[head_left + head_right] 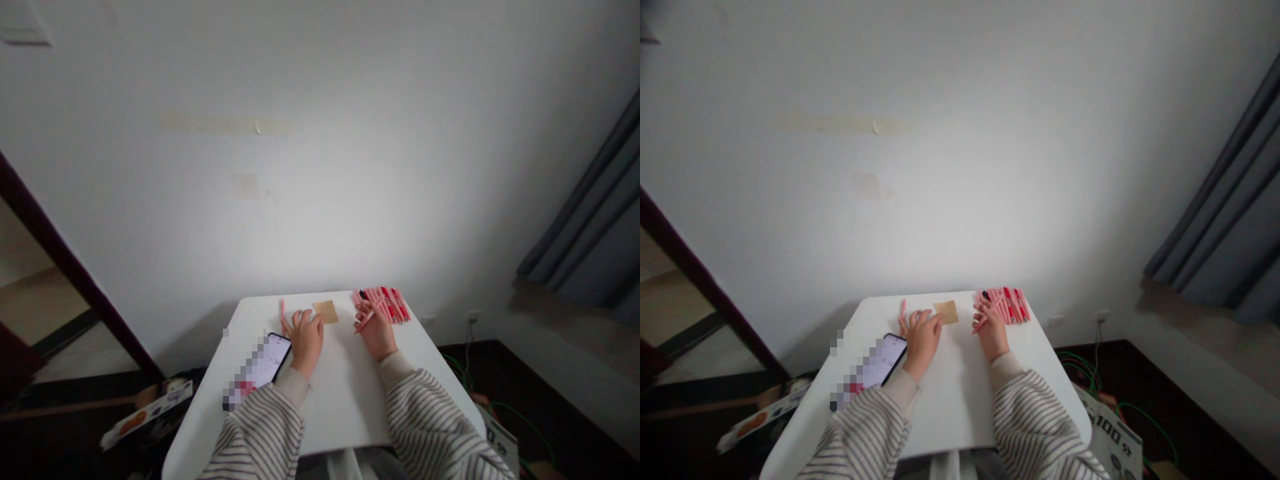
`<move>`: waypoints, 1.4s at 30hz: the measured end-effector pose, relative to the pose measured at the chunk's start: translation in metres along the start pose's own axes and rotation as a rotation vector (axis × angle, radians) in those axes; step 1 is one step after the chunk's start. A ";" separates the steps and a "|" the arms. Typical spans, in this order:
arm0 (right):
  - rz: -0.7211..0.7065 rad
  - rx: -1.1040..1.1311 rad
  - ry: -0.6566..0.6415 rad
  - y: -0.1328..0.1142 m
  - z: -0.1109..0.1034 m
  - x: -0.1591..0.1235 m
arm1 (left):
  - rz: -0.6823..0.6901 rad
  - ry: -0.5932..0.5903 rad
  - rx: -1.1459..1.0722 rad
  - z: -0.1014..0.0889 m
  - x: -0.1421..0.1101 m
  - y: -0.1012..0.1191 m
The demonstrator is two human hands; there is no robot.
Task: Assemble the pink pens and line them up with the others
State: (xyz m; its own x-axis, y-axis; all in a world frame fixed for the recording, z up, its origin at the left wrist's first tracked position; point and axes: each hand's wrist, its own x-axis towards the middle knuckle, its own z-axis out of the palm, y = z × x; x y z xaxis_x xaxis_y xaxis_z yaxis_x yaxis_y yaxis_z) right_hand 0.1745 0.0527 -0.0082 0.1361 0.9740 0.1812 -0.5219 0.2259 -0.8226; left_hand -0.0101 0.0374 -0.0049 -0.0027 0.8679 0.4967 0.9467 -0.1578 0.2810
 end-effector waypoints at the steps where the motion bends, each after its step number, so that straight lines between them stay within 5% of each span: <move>1: 0.022 0.006 -0.017 -0.003 0.000 -0.001 | 0.006 -0.002 -0.003 -0.002 -0.001 0.001; 18: -0.072 -0.241 -0.101 -0.015 -0.002 -0.007 | 0.050 -0.083 -0.079 -0.010 -0.012 0.015; 35: -0.026 -0.101 -0.035 0.002 -0.003 -0.001 | 0.047 -0.063 -0.109 -0.005 -0.011 0.012; 38: -0.077 -0.273 -0.020 0.003 -0.003 0.000 | 0.014 -0.041 -0.137 -0.007 -0.008 0.012; 42: -0.346 -0.685 -0.044 0.002 -0.002 0.000 | -0.008 0.009 -0.177 -0.012 -0.004 0.014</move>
State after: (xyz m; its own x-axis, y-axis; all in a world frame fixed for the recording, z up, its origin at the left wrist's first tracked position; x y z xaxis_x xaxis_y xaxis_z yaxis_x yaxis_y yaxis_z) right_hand 0.1754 0.0527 -0.0113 0.1550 0.8527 0.4989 0.1849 0.4710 -0.8625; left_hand -0.0012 0.0258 0.0068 -0.0139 0.8656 0.5005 0.8749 -0.2318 0.4252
